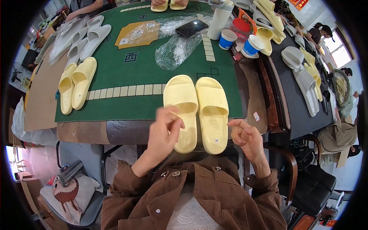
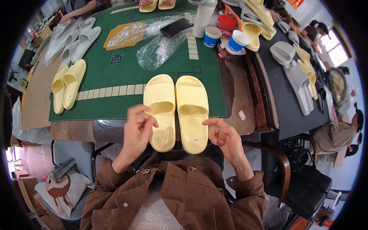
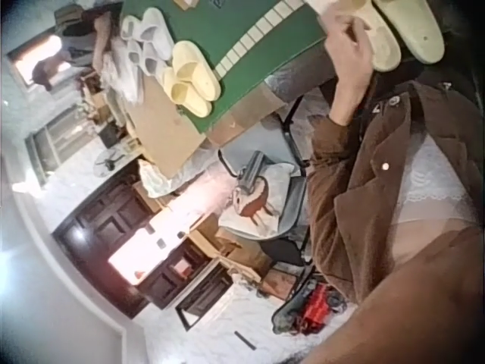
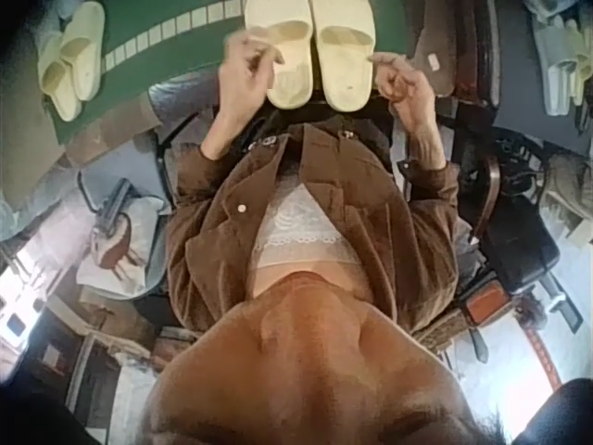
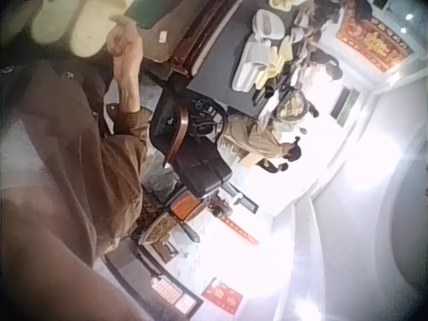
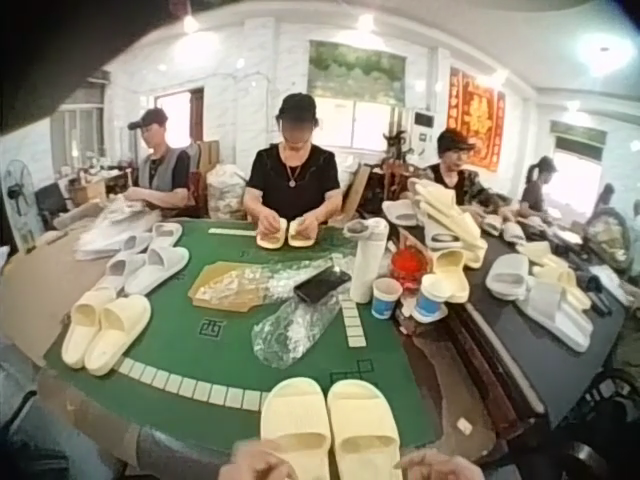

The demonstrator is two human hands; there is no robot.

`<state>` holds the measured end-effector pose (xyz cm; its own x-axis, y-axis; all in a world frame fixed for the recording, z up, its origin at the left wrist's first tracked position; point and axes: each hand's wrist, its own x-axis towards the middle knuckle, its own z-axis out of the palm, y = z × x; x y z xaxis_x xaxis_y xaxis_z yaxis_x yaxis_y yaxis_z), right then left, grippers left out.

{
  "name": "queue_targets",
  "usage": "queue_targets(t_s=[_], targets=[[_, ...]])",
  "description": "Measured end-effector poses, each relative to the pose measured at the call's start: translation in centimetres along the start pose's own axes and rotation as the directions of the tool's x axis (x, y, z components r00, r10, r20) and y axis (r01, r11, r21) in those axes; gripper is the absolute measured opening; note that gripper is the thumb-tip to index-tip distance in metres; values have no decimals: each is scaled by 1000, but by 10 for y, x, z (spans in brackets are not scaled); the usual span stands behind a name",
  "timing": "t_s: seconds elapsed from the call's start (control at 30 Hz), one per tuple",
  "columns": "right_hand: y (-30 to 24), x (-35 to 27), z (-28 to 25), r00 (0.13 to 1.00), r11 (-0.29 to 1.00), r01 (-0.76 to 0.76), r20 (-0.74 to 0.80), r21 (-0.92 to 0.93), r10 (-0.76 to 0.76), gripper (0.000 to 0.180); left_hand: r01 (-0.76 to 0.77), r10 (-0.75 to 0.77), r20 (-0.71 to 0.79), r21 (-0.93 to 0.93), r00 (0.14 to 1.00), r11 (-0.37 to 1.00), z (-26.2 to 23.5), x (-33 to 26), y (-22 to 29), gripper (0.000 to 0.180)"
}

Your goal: The recorder is inspecting and tidying finished pairs of slides or sandals at a manufacturing table.

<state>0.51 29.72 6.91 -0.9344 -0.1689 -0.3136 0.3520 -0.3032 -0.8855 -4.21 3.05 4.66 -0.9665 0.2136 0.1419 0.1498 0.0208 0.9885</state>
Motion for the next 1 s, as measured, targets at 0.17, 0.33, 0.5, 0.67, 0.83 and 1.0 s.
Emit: queue_targets(t_s=[0.17, 0.33, 0.5, 0.67, 0.83, 1.0], targets=[[1, 16, 14, 992, 983, -124, 20, -138, 128, 37, -224, 165, 214, 290, 963, 930, 10, -10, -15, 17], [14, 33, 25, 990, 759, 84, 142, -645, 12, 26, -98, 36, 171, 364, 985, 926, 19, -11, -15, 12], [9, 42, 54, 976, 479, 172, 214, -861, 34, 16, 6, -79, 233, 300, 969, 954, 26, 3, -6, 17], [10, 36, 62, 946, 246, 320, 323, -915, -27, 14, -21, -41, 209, 288, 977, 957, 29, 5, -18, 22], [9, 23, 61, 941, 371, 332, 334, -867, -60, 12, 132, -160, 237, 130, 958, 983, 30, 4, -15, 16], [10, 21, 59, 955, 381, 282, 297, -881, -18, 16, 72, -102, 218, 142, 971, 987, 31, 4, -19, 16]])
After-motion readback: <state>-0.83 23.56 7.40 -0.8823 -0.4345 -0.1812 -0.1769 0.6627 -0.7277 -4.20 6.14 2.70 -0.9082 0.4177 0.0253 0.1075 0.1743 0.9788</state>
